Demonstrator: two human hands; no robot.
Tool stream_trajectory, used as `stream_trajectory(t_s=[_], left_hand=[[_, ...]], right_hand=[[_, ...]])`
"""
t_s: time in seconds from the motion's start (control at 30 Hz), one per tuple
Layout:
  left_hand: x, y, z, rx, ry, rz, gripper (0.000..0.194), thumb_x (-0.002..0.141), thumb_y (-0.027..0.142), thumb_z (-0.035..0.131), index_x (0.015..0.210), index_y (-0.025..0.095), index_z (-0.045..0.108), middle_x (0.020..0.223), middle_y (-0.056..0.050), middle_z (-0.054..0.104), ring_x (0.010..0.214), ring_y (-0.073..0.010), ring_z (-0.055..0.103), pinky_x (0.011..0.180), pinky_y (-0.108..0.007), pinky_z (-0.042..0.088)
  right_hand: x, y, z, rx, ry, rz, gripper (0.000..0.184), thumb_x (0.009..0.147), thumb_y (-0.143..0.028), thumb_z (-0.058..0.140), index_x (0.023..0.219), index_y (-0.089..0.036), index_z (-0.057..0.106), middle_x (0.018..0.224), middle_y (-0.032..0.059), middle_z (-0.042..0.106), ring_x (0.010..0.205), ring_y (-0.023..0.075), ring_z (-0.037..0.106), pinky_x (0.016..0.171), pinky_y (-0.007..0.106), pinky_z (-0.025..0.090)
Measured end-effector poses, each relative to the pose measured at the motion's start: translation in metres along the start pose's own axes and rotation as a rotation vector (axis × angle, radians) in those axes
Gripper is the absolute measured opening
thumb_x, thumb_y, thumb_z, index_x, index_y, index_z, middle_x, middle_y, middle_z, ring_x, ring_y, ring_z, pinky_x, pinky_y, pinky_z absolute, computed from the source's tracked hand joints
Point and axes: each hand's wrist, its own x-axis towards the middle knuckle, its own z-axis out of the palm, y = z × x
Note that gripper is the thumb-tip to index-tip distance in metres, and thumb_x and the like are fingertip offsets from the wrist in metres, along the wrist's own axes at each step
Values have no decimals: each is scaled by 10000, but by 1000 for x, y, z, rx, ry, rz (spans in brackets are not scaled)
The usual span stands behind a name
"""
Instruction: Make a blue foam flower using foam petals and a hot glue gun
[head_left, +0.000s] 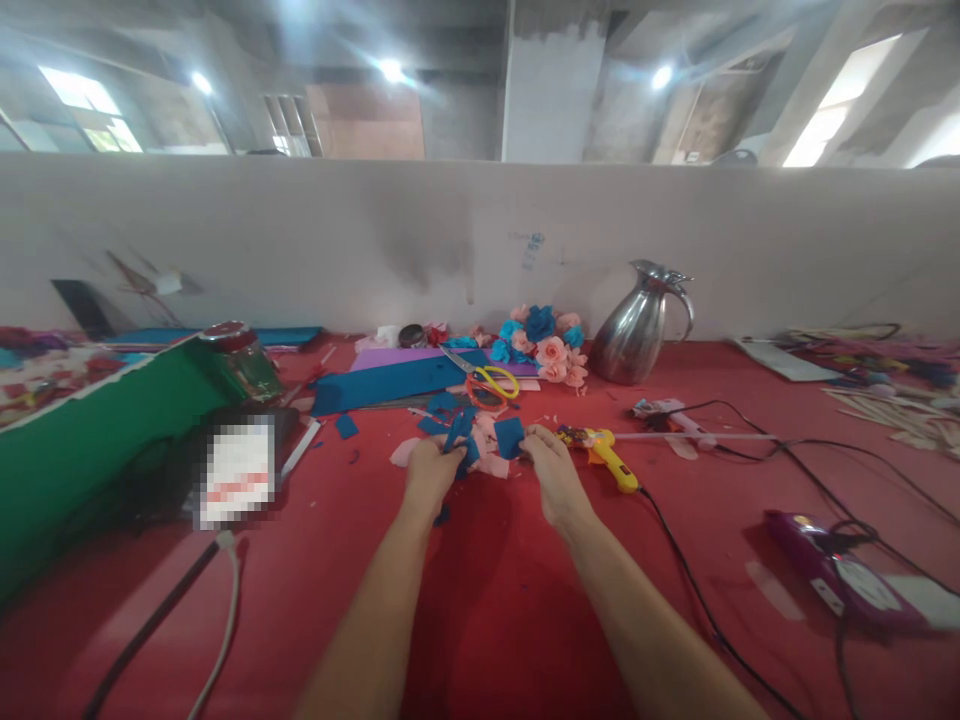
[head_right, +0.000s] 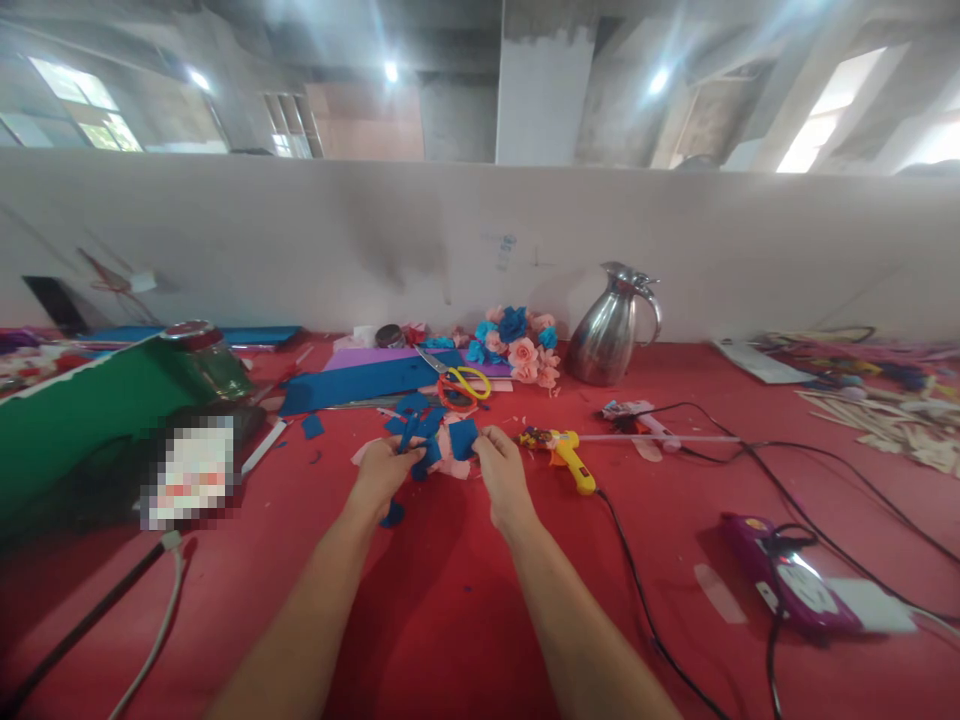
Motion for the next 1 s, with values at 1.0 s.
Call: stream_trajectory(t_s=[1.0], left_hand=[[-27, 30, 14, -419, -140, -27, 279, 481, 286, 822, 640, 154, 634, 524, 44, 586, 471, -82, 524, 488, -204, 394]], right_hand=[[-7, -4, 5, -82, -102, 8, 188, 621, -361, 715, 639, -182, 660, 583, 0, 657, 630, 164, 637, 637, 288, 524]])
